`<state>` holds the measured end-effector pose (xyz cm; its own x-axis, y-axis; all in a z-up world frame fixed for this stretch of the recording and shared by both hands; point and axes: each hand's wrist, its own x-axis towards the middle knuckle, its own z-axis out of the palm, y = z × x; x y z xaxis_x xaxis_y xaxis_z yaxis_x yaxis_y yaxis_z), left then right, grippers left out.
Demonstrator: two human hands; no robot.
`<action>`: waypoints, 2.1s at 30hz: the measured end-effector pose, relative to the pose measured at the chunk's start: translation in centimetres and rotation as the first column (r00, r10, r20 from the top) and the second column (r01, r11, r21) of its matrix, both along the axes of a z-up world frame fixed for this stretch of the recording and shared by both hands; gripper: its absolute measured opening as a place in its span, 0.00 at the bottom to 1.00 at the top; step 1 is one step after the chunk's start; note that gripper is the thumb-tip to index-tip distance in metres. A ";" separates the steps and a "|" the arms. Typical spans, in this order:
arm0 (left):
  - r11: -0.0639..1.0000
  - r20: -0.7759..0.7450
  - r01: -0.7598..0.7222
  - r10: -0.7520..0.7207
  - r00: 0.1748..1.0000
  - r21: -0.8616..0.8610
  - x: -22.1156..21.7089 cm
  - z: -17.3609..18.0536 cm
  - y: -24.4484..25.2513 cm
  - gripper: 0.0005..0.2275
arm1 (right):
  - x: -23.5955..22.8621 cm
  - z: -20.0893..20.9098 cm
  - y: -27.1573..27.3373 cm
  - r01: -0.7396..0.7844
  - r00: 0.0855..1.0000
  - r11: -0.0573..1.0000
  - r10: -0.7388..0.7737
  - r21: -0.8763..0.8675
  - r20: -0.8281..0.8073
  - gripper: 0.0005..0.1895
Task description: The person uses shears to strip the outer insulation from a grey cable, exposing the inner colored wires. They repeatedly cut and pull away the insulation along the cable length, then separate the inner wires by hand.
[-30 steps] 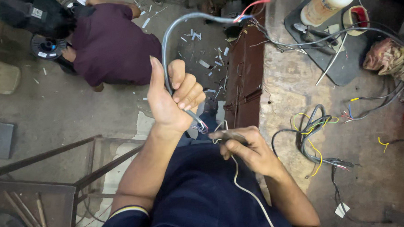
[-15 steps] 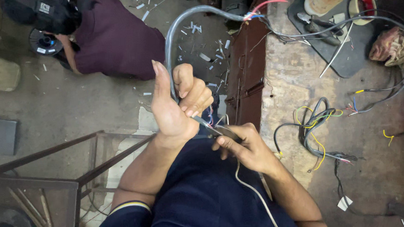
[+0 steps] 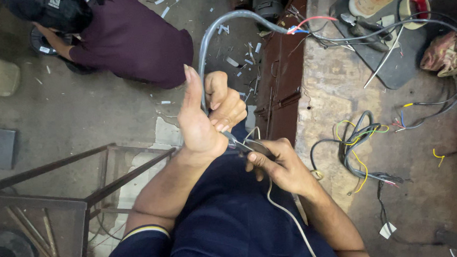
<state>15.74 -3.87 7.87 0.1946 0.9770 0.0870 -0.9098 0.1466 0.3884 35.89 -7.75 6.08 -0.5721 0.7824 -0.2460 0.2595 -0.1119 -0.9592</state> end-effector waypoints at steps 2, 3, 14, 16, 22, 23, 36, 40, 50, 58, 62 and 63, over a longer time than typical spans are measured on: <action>1.000 -0.001 -0.007 0.007 1.000 -0.015 0.5 -0.2 -0.2 0.26 | 0.0 0.2 0.1 0.001 1.000 1.000 -0.001 0.013 0.008 0.16; 1.000 -0.005 -0.020 0.020 1.000 -0.013 0.7 -0.3 -0.4 0.26 | 0.0 0.3 0.1 0.003 1.000 1.000 -0.003 0.017 0.015 0.16; 0.994 0.011 -0.095 0.096 0.995 -0.051 2.1 -0.9 -0.8 0.24 | -0.7 2.0 -1.0 -0.004 0.940 0.910 -0.138 0.415 0.313 0.10; 0.992 0.017 -0.110 0.111 0.994 -0.067 2.2 -0.9 -0.9 0.24 | -0.8 2.1 -1.2 0.003 0.944 0.864 -0.169 0.504 0.284 0.06; 0.977 0.033 -0.161 0.167 0.985 -0.137 2.6 -1.3 -1.0 0.24 | -1.1 2.2 -1.7 -0.085 0.888 0.791 -0.215 0.606 0.406 0.07; 0.976 0.027 -0.168 0.173 0.985 -0.137 2.7 -1.4 -1.0 0.24 | -1.2 2.3 -1.7 -0.111 0.873 0.776 -0.222 0.621 0.434 0.10; 0.970 0.060 -0.192 0.203 0.977 -0.150 2.0 -2.1 -2.1 0.23 | -2.4 1.1 -0.9 -0.173 0.800 0.821 -0.205 0.543 0.564 0.11; 0.970 0.129 -0.183 0.205 0.970 -0.158 1.6 -1.8 -2.2 0.23 | -2.8 -0.3 -0.6 -0.106 0.893 0.778 -0.200 0.619 0.404 0.08; 0.989 0.106 -0.110 0.121 0.987 -0.100 0.4 -1.6 -2.8 0.24 | -2.2 1.9 -0.5 -0.069 0.970 0.876 -0.053 0.477 0.238 0.07; 0.989 -0.038 -0.142 0.144 0.989 0.049 1.8 -2.3 -3.5 0.25 | -2.1 3.1 -1.1 -0.083 0.906 0.870 -0.137 0.487 0.400 0.09; 0.983 -0.087 -0.162 0.170 0.982 0.089 2.4 -2.5 -3.6 0.25 | -2.1 3.3 -1.7 -0.107 0.900 0.804 -0.172 0.585 0.401 0.07; 0.981 -0.092 -0.176 0.184 0.979 0.084 2.5 -2.5 -3.6 0.25 | -2.1 3.4 -1.8 -0.118 0.891 0.790 -0.183 0.601 0.416 0.07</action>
